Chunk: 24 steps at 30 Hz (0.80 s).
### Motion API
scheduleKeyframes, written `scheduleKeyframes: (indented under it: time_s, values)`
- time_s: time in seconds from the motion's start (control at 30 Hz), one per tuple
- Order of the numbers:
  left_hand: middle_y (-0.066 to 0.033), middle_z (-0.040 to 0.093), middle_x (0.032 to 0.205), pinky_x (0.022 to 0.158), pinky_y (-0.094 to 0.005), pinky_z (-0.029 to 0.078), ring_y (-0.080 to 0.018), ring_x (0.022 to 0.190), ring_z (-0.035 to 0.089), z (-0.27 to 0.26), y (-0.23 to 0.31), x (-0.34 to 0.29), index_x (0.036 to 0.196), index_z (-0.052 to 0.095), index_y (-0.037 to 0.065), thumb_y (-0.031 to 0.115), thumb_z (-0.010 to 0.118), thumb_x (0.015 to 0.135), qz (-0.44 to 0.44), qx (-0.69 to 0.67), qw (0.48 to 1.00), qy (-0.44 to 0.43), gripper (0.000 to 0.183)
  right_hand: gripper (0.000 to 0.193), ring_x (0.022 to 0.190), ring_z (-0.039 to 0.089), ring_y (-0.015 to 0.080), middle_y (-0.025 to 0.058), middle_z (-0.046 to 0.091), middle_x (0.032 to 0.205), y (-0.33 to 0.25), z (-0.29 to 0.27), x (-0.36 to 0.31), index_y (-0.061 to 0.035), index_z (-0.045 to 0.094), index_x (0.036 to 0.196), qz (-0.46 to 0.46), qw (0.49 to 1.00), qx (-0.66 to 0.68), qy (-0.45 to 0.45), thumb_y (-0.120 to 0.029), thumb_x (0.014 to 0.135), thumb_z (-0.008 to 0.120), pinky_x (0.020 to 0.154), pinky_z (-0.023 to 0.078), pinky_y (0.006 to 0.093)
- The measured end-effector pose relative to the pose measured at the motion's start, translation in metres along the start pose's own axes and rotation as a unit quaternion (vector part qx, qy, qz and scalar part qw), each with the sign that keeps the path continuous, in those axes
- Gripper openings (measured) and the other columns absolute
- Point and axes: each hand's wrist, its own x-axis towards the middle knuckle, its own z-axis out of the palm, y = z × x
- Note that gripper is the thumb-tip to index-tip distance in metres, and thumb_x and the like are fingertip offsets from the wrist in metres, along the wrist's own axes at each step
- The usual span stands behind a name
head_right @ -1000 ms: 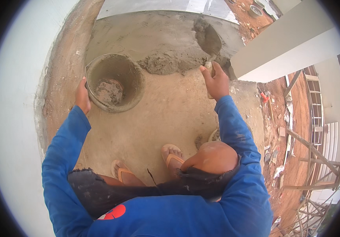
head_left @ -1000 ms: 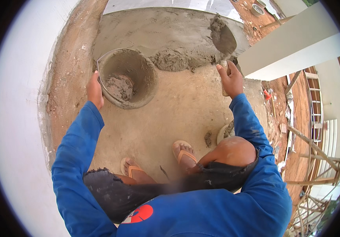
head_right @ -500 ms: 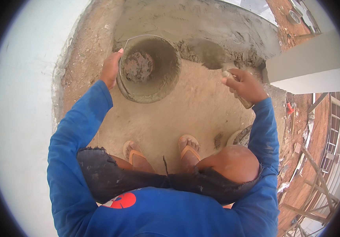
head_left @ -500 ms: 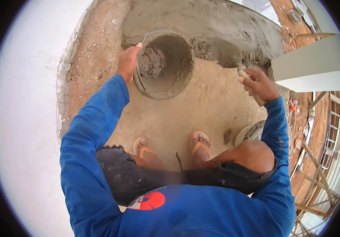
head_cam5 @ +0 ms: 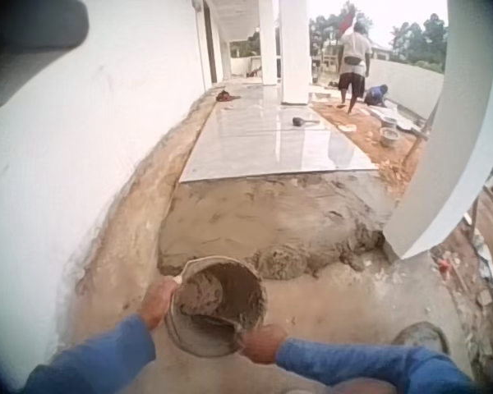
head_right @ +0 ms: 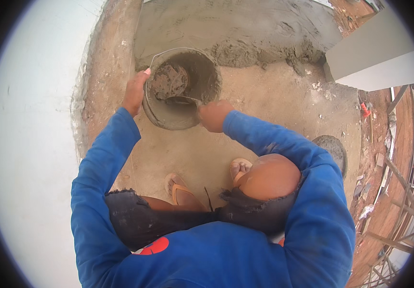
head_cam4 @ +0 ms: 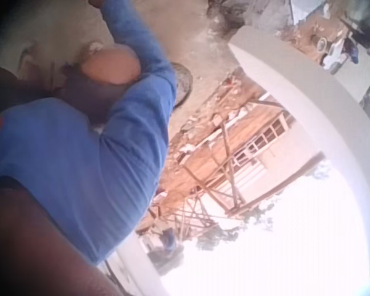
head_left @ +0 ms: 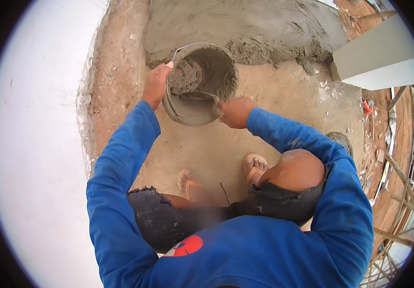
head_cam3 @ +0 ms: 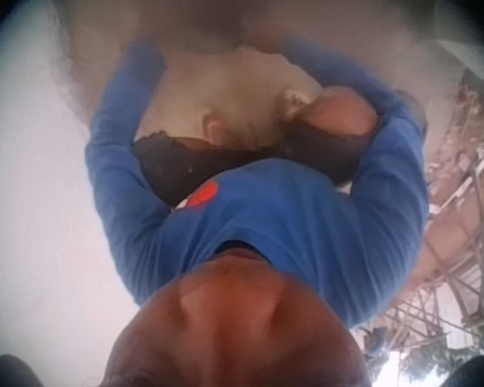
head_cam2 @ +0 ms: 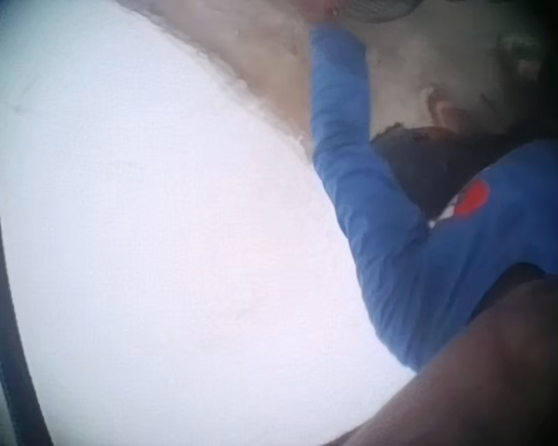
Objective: The person scoops wet cement from a bucket using a trowel and spreads it onto the floor surface. They repeatedly transfer the material from the bucket to the ground, smoothing it to cover the area.
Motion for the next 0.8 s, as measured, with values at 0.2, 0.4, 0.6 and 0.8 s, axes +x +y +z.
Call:
scheduleKeyframes:
  time_s: [0.2, 0.4, 0.6, 0.8]
  values:
    - [0.0009, 0.063, 0.092, 0.082, -0.0261, 0.044, -0.0083, 0.088, 0.056, -0.007, 0.008, -0.002, 0.093, 0.065, 0.004, 0.027, 0.056, 0.096, -0.06, -0.033, 0.996, -0.062, 0.025, 0.035, 0.083, 0.069, 0.0364, 0.019, 0.069, 0.086, 0.007, -0.01, 0.015, -0.0003, 0.057, 0.111, 0.044, 0.988, 0.02, 0.146, -0.026, 0.088, 0.061, 0.069, 0.054, 0.0468]
    - [0.0026, 0.062, 0.092, 0.08, -0.0256, 0.043, -0.0077, 0.086, 0.053, -0.011, 0.007, -0.002, 0.097, 0.066, 0.002, 0.029, 0.058, 0.095, -0.042, -0.016, 0.998, -0.051, 0.028, 0.021, 0.079, 0.069, 0.0357, 0.0195, 0.069, 0.08, 0.003, -0.008, 0.012, 0.0023, 0.06, 0.101, -0.011, 0.996, -0.026, 0.081, -0.013, 0.086, 0.055, 0.068, 0.054, 0.0462]
    - [0.0037, 0.058, 0.086, 0.076, -0.025, 0.04, -0.0074, 0.082, 0.049, 0.018, 0.017, -0.009, 0.092, 0.066, 0.002, 0.033, 0.057, 0.096, -0.021, 0.02, 0.999, -0.042, 0.032, 0.021, 0.082, 0.069, 0.0368, 0.0193, 0.07, 0.086, 0.003, 0.001, 0.01, -0.0002, 0.066, 0.095, 0.033, 0.996, -0.035, 0.076, -0.016, 0.084, 0.058, 0.071, 0.055, 0.0459]
    - [0.0015, 0.054, 0.074, 0.068, -0.0277, 0.04, -0.0088, 0.072, 0.046, 0.031, 0.003, -0.016, 0.084, 0.062, 0.001, 0.037, 0.056, 0.096, -0.018, 0.064, 0.995, -0.071, 0.039, 0.025, 0.089, 0.069, 0.036, 0.0201, 0.07, 0.092, 0.007, -0.033, -0.002, -0.0014, 0.071, 0.092, 0.124, 0.991, -0.006, 0.054, -0.021, 0.083, 0.059, 0.077, 0.054, 0.0459]
